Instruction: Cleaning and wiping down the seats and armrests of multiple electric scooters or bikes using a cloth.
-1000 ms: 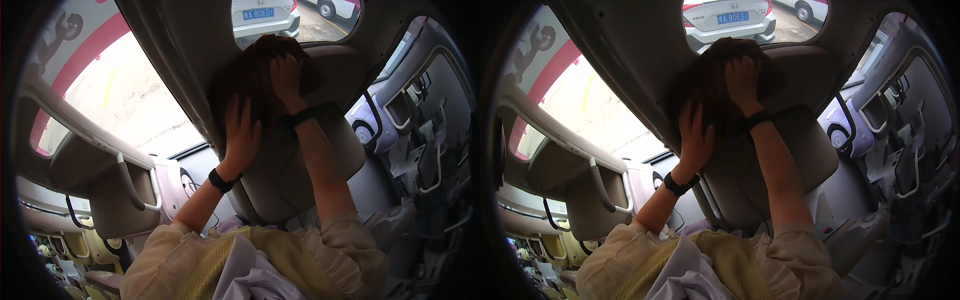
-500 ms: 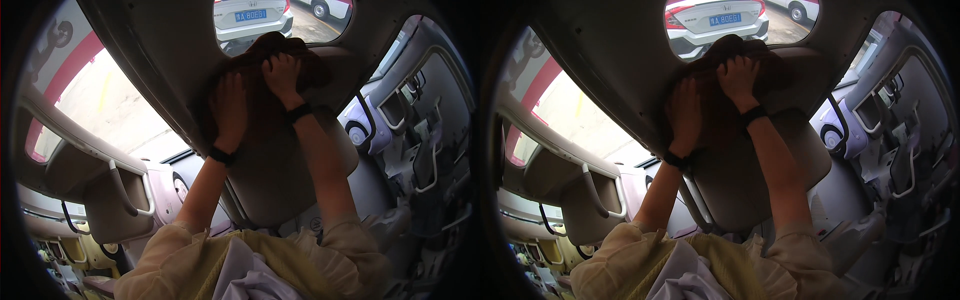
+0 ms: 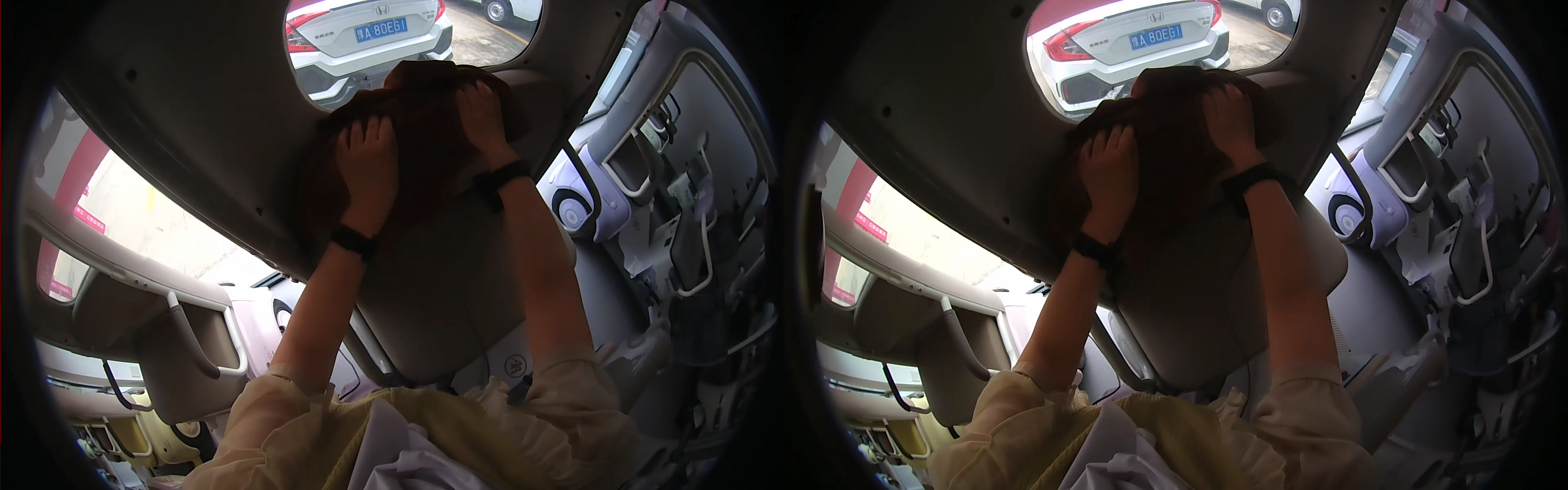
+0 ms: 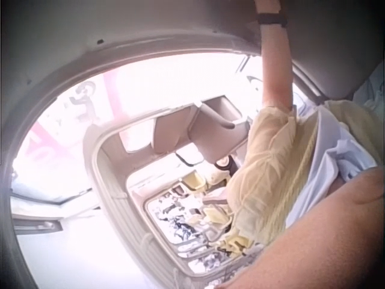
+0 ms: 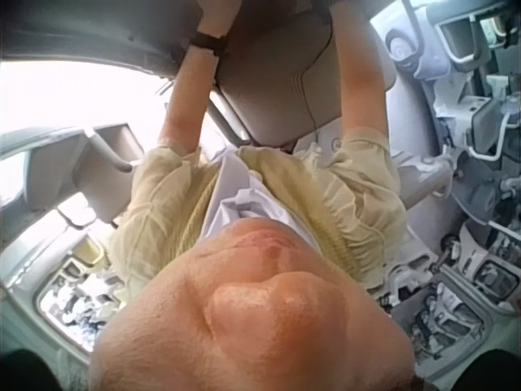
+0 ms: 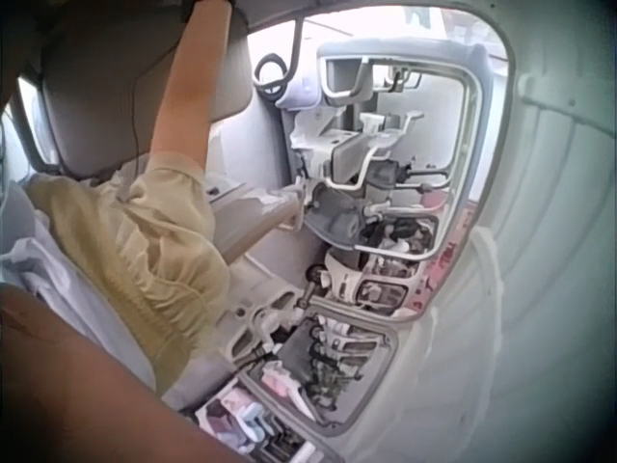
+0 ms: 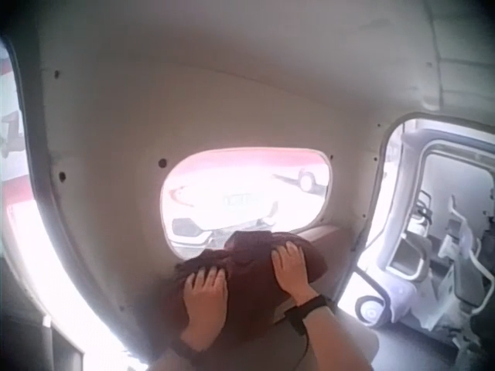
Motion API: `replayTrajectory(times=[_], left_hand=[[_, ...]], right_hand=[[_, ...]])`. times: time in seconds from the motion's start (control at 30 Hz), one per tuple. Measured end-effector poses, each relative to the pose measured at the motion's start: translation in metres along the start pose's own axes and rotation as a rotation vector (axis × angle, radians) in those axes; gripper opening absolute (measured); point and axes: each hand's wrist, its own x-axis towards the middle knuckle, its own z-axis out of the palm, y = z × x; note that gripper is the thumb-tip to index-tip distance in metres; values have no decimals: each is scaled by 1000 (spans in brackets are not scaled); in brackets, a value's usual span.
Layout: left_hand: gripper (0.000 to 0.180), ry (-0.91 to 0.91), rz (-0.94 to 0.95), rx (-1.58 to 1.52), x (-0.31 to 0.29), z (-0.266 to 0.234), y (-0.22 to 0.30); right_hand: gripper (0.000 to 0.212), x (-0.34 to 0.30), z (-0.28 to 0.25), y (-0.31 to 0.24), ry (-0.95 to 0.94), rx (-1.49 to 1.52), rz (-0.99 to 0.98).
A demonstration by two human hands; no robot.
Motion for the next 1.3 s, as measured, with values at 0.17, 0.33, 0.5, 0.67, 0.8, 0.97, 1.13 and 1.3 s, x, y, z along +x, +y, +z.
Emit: replayTrajectory(times=[0.17, 0.33, 0.5, 0.67, 0.8, 0.97, 1.13, 1.3], left_hand=[[19, -28, 129, -118, 33, 36, 37], [26, 4, 218, -185, 50, 60, 62], [35, -212, 313, -205, 66, 66, 85], [35, -220, 393, -273, 81, 86, 98], [34, -236, 426, -315, 90, 95, 112], [32, -218, 450, -329, 97, 104, 128], [32, -212, 473, -336, 100, 107, 135], [33, -160, 492, -301, 101, 114, 141]], right_hand=[[24, 7, -6, 54, -109, 56, 232], [27, 11, -4, 89, -149, 8, 311], [31, 10, -5, 126, -207, -72, 428], [39, 11, -2, 142, -230, -37, 572], [42, 9, -2, 155, -180, -86, 665], [49, -1, -6, 164, -22, 35, 816], [50, -20, -3, 154, 137, 106, 955], [49, -36, 13, 134, 333, 93, 1025]])
